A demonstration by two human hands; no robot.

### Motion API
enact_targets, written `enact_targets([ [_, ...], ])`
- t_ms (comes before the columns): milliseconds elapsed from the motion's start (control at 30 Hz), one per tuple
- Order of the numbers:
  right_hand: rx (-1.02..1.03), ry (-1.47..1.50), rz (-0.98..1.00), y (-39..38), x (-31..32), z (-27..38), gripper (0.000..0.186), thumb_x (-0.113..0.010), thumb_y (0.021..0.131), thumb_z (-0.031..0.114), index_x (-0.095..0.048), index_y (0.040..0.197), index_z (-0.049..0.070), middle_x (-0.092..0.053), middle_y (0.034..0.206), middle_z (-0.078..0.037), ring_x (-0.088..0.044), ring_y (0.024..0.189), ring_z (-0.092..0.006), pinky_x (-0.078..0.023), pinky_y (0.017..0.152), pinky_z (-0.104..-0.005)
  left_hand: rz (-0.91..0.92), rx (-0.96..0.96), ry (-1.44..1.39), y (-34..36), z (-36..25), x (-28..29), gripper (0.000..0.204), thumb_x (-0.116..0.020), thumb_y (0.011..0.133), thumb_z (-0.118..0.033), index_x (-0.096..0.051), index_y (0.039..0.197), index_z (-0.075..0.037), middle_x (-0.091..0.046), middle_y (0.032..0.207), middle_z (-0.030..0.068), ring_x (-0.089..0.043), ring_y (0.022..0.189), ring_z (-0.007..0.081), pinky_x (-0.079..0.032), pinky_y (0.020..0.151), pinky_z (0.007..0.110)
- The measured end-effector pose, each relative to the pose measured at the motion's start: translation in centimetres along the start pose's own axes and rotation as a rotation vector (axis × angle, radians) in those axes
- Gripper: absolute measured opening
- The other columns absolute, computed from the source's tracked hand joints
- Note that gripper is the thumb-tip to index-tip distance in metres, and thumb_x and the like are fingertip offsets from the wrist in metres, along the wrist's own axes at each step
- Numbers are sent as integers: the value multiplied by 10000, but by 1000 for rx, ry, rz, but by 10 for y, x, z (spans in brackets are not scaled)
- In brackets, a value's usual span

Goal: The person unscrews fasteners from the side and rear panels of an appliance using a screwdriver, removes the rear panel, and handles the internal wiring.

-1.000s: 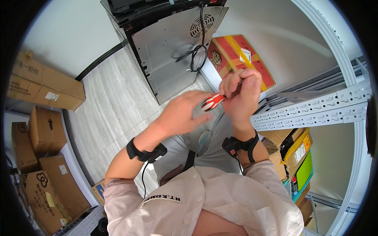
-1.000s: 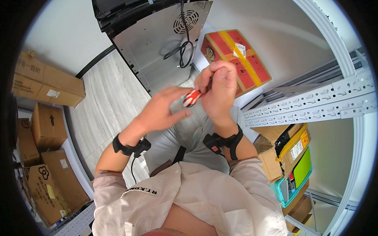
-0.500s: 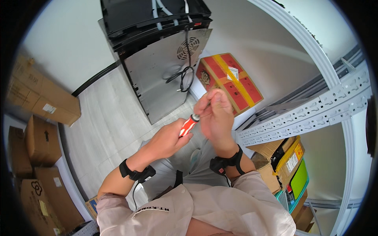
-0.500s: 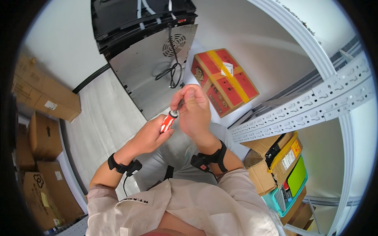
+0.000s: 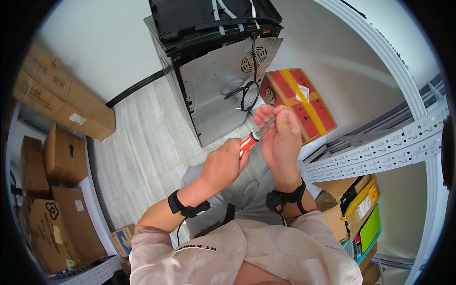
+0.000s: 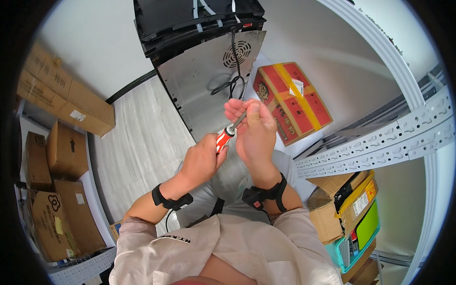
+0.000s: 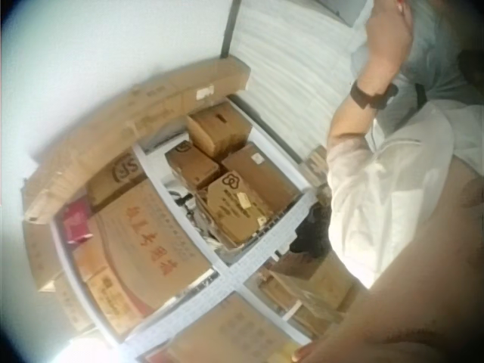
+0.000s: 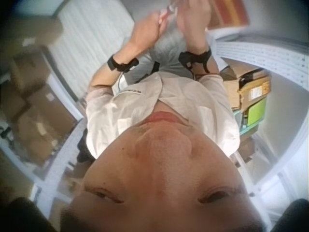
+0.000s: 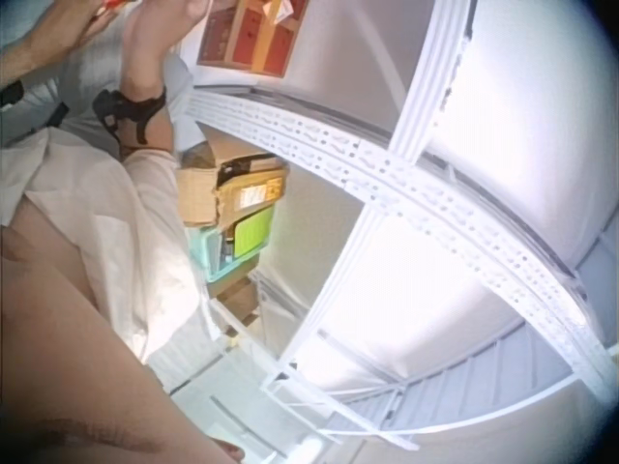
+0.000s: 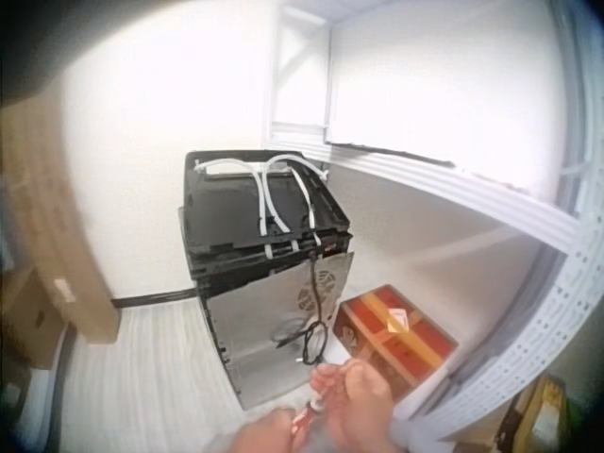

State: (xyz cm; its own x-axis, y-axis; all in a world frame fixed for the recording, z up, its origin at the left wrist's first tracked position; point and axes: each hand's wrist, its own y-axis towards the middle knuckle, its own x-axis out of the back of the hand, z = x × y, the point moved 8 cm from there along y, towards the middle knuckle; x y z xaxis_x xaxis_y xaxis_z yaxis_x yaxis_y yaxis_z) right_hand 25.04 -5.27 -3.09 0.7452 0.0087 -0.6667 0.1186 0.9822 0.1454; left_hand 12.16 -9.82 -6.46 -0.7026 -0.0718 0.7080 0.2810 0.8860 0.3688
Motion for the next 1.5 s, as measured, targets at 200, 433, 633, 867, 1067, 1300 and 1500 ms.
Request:
enact_targets([
  [200,338,-79,71,17,7,56,226,-495,1015,184,-586,974,-18,-666,1006,-175,-667,911,-241,-550,824,-364,90,72,-53,-26,30,-29,284,-638,891,-205,-498,1033,-2,-616,805,211,-618,692,416,-493,579,461],
  [433,1158,-1355,-302,16,-10,229,119,-664,885,71,-737,972,39,-593,854,-52,-571,761,-140,-462,714,-252,15,238,-112,-42,70,-1,295,-630,902,-216,-545,1039,31,-641,825,238,-633,721,419,-506,628,448],
  [633,1419,-1817,-583,19,-44,347,194,-626,858,132,-740,1008,85,-644,841,-97,-633,753,-245,-503,698,-330,-83,276,-98,-35,86,19,271,-621,909,-191,-544,1048,28,-625,804,226,-627,705,400,-491,618,431],
  [867,1182,-2266,-523,70,-41,394,262,-527,891,124,-709,1079,108,-659,1023,-127,-627,926,-330,-501,798,-381,-93,268,-119,-32,94,12,195,-612,913,-167,-533,984,-4,-610,758,180,-612,674,354,-480,634,402],
  [1067,900,-2377,-531,95,-48,390,229,-578,879,125,-657,1094,127,-707,950,-88,-665,875,-309,-525,725,-405,-23,260,-100,-33,107,7,216,-624,913,-189,-521,949,-3,-586,698,180,-589,622,354,-454,579,410],
  [1300,967,-2470,-572,115,-27,415,260,-591,888,151,-650,1140,178,-718,966,-68,-676,866,-300,-531,737,-401,40,337,-178,-37,116,-18,230,-628,918,-199,-509,880,-5,-576,633,124,-566,558,244,-441,547,353],
  [1500,1405,-2024,-509,52,-70,388,196,-566,929,183,-697,1071,152,-700,959,-99,-658,821,-215,-509,735,-326,36,327,-191,-30,104,-7,276,-644,899,-233,-510,856,5,-565,646,183,-553,558,342,-437,544,398],
])
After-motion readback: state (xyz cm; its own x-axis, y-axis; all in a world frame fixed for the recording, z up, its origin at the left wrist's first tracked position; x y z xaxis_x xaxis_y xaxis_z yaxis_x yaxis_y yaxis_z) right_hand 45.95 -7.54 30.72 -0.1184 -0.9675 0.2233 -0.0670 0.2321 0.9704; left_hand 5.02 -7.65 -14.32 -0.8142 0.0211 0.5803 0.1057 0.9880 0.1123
